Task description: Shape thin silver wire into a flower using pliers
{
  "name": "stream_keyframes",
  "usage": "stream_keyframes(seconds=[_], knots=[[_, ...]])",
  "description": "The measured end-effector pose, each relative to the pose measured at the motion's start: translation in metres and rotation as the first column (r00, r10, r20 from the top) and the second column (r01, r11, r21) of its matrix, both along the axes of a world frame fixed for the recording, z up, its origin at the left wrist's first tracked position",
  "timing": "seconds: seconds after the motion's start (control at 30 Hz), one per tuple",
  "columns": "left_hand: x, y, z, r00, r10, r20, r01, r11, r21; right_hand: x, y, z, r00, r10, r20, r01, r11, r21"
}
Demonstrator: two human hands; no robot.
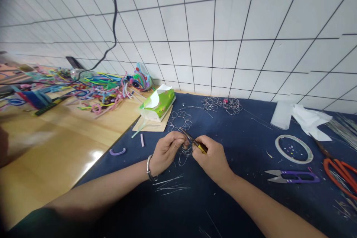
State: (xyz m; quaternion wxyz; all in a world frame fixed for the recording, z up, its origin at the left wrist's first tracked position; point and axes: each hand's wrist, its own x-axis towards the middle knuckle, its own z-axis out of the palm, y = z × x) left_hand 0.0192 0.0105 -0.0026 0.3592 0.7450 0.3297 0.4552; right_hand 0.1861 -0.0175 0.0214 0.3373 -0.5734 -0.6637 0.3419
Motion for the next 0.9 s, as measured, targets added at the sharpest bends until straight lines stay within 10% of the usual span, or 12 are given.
stream_keyframes(seconds=[0.9], knots=[[0.001, 0.003, -0.001, 0.993, 0.07, 0.095, -0.058, 0.991, -0.124, 0.001, 0.0, -0.007, 0.988, 0.067, -0.141, -0.073, 0.997, -0.037]])
